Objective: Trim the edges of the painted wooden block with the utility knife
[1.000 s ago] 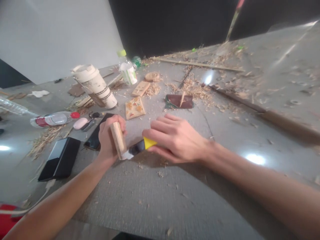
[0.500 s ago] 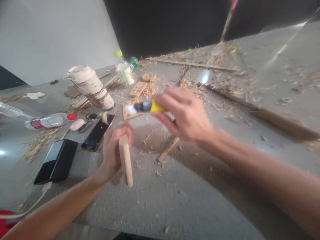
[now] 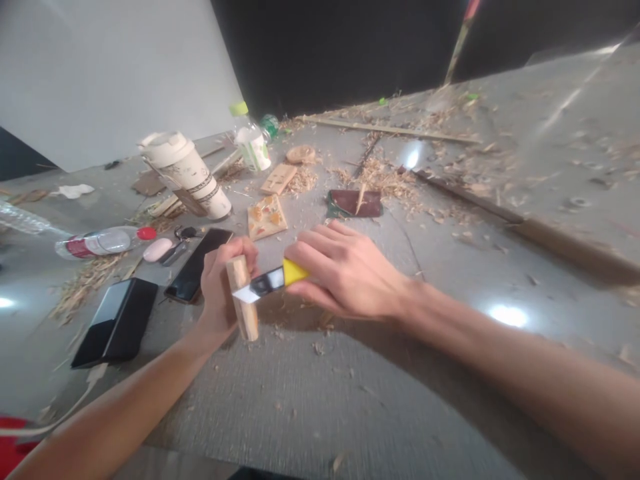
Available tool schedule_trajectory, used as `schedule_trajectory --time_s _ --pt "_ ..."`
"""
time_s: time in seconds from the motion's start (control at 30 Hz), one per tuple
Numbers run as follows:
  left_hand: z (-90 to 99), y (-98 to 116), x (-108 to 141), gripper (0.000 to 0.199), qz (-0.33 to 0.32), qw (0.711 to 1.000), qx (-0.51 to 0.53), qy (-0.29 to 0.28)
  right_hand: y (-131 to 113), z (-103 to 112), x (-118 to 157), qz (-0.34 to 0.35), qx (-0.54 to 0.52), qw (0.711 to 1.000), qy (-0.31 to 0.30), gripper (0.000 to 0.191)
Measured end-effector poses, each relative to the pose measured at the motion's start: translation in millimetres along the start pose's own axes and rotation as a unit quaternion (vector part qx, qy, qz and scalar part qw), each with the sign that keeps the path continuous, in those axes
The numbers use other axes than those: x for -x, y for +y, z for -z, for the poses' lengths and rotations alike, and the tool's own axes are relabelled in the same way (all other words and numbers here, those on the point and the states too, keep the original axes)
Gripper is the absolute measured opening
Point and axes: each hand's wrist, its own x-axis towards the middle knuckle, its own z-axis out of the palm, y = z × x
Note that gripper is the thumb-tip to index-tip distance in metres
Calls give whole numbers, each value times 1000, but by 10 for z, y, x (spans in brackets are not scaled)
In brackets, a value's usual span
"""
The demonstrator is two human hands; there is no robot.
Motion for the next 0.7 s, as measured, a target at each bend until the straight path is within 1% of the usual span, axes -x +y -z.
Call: schedule_trajectory --time_s 0.07,0.13,0.23,0.27,0.33,0.37,0.4,0.43,0.47,0.5,0.53,0.57,0.6,0.63,0.7 --pt "1 11 8 38 -22 999 -24 -3 -14 0 -7 3 3 1000 0 49" --pt "5 17 7 38 -40 999 -30 -13 -28 5 -2 20 24 1000 5 47" --pt "18 23 27 36 -66 997 -29 -25 -21 59 -8 63 104 992 28 46" --pt "23 26 47 35 -93 995 -33 -28 4 99 -22 64 131 989 39 46" --pt "26 40 99 35 -182 980 -58 -53 101 221 -64 3 164 983 77 44" --pt "25 52 124 35 -229 969 -68 -70 168 296 -88 -70 172 976 114 40" --pt "21 66 141 35 -259 959 -75 -88 241 373 -110 -165 178 958 155 36" --pt "16 79 145 37 -260 959 -66 -95 309 441 -126 -219 175 937 207 32" --pt "11 88 136 38 -240 967 -45 -78 364 491 -133 -233 169 928 238 28" --pt "6 90 113 40 -206 977 -23 -53 399 516 -130 -223 167 922 268 27" --pt "3 83 79 41 -169 985 1 -30 412 512 -117 -207 153 926 278 30" --pt "3 67 40 42 -137 990 17 -19 402 480 -97 -192 127 945 234 29" --pt "6 44 0 42 -106 994 27 -12 373 423 -71 -167 107 967 160 30" --pt "12 14 -35 42 -85 996 27 -10 329 349 -44 -115 89 982 122 31" --pt "28 -47 -86 42 -73 997 8 -4 223 189 3 -36 31 997 54 33"
